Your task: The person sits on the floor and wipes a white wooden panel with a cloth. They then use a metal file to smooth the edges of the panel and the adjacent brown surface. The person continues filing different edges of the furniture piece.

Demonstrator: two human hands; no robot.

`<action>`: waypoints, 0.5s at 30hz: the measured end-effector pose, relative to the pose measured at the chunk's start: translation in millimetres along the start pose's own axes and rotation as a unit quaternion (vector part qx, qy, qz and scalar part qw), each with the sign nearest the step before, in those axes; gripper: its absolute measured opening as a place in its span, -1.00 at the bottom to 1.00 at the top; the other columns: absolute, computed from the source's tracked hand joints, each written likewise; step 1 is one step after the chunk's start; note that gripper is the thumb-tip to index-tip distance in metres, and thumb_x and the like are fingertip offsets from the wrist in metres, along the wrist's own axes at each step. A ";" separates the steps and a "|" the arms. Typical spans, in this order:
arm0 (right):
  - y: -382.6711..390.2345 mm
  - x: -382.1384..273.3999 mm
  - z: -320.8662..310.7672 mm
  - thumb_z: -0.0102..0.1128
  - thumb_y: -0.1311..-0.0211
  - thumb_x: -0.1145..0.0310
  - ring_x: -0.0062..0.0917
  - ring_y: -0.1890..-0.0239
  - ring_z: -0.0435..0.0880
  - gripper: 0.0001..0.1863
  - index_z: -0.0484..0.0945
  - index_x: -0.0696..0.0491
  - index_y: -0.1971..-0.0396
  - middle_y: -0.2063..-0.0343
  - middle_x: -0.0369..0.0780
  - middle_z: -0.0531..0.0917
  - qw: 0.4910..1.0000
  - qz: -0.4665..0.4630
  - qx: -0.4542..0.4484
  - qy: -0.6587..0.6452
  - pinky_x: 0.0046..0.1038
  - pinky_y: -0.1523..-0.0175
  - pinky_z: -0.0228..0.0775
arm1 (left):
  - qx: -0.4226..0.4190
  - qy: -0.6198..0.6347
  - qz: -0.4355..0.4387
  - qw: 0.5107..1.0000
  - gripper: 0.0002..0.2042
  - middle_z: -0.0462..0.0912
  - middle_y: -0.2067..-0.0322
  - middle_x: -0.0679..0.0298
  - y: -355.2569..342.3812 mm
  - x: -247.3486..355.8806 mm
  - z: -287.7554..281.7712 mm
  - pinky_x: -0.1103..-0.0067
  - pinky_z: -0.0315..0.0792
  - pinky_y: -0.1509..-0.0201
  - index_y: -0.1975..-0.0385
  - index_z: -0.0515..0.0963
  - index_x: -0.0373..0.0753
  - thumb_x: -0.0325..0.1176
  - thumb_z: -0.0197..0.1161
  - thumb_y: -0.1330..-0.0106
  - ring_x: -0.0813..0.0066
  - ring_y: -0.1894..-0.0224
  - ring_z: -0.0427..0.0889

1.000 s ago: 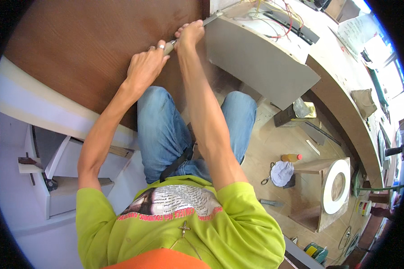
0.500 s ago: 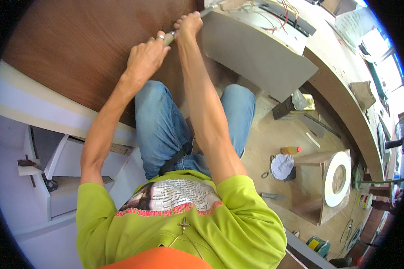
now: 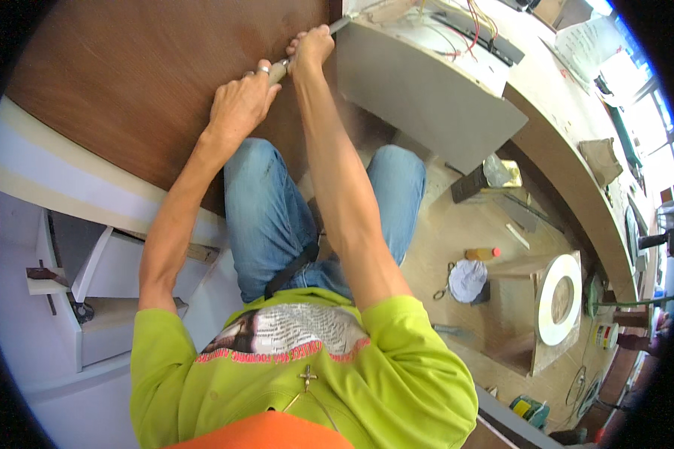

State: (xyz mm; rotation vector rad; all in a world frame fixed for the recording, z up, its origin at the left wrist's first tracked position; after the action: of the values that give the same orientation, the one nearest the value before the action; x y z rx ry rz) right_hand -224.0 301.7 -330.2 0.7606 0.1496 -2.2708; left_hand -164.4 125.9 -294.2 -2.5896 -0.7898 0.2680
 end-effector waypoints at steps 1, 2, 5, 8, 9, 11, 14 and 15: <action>2.6 -1.8 -9.9 -0.23 -0.46 0.14 -0.53 0.72 0.25 -0.69 0.25 -0.03 0.47 0.68 -0.29 0.33 1.000 -0.006 -0.002 0.000 -0.42 0.61 0.09 | 0.009 0.008 -0.001 1.000 -0.64 0.72 0.43 -0.05 1.3 5.9 -1.5 0.18 0.64 0.36 0.05 0.40 -0.32 -0.12 0.21 -0.48 -0.06 0.39 0.76; 10.5 -6.4 -9.5 -0.20 -0.47 0.11 -0.54 0.72 0.23 -0.69 0.26 -0.04 0.46 0.68 -0.31 0.31 1.000 -0.011 -0.018 -0.004 -0.42 0.61 0.07 | 0.005 0.028 -0.003 1.000 -0.63 0.72 0.42 -0.06 5.2 5.9 -2.0 0.17 0.64 0.36 0.06 0.40 -0.33 -0.11 0.21 -0.48 -0.07 0.39 0.76; 45.3 -37.8 -32.7 -0.15 -0.52 0.08 -0.61 0.70 0.16 -0.69 0.29 -0.06 0.40 0.68 -0.37 0.25 0.997 -0.047 -0.057 0.012 -0.46 0.58 0.04 | -0.051 0.138 -0.016 0.989 -0.56 0.73 0.38 -0.07 24.2 23.8 6.5 0.19 0.62 0.31 0.04 0.45 -0.34 -0.04 0.26 -0.43 -0.06 0.34 0.76; 73.1 -71.0 -66.3 -0.13 -0.58 0.05 -0.68 0.69 0.11 -0.68 0.30 -0.06 0.34 0.67 -0.40 0.20 0.989 -0.080 -0.099 0.073 -0.53 0.57 0.02 | -0.105 0.276 0.031 0.955 -0.59 0.74 0.35 -0.02 19.8 36.2 8.5 0.27 0.58 0.23 0.04 0.55 -0.30 -0.03 0.30 -0.41 0.01 0.30 0.75; 85.6 -80.5 -70.0 -0.12 -0.60 0.03 -0.70 0.70 0.10 -0.67 0.31 -0.06 0.34 0.68 -0.40 0.20 0.987 -0.082 -0.095 0.099 -0.55 0.58 0.00 | -0.101 0.347 0.006 0.932 -0.62 0.73 0.36 0.03 7.4 37.7 6.8 0.29 0.55 0.16 0.07 0.60 -0.27 -0.04 0.32 -0.40 0.05 0.30 0.71; 96.8 -94.5 -88.4 -0.13 -0.61 0.03 -0.71 0.71 0.10 -0.67 0.31 -0.06 0.33 0.68 -0.40 0.20 0.987 -0.086 -0.105 0.090 -0.58 0.60 0.00 | -0.003 0.379 0.040 0.924 -0.70 0.71 0.26 0.02 -34.4 35.4 23.6 0.32 0.55 0.11 0.08 0.59 -0.30 -0.18 0.29 -0.42 0.07 0.22 0.69; 100.8 -105.4 -120.1 -0.14 -0.63 0.04 -0.72 0.72 0.10 -0.66 0.31 -0.06 0.33 0.69 -0.40 0.21 0.985 -0.104 -0.087 0.108 -0.59 0.62 0.01 | 0.091 0.232 0.087 0.965 -0.79 0.70 0.14 0.04 -108.7 54.0 37.4 0.40 0.54 0.03 0.11 0.60 -0.31 -0.33 0.26 -0.40 0.08 0.10 0.66; 101.9 -105.8 -123.3 -0.15 -0.63 0.04 -0.73 0.72 0.10 -0.66 0.31 -0.06 0.33 0.69 -0.39 0.21 0.985 -0.104 -0.080 0.110 -0.60 0.63 0.01 | 0.145 0.176 0.149 0.962 -0.82 0.70 0.18 0.07 -136.7 54.4 42.3 0.39 0.53 0.06 0.12 0.61 -0.29 -0.35 0.24 -0.40 0.12 0.12 0.67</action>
State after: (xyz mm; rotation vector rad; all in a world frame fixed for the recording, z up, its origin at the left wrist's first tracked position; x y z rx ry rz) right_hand -36.8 330.4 -360.2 0.9443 0.5323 -2.3282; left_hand -199.1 273.6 -274.7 -2.3692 -0.2151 0.0023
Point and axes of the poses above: each hand's wrist, its own y-axis away from the middle knuckle, its own z-axis out of the palm, x = y × z, the point moved 2 cm from there along -y, towards the middle knuckle
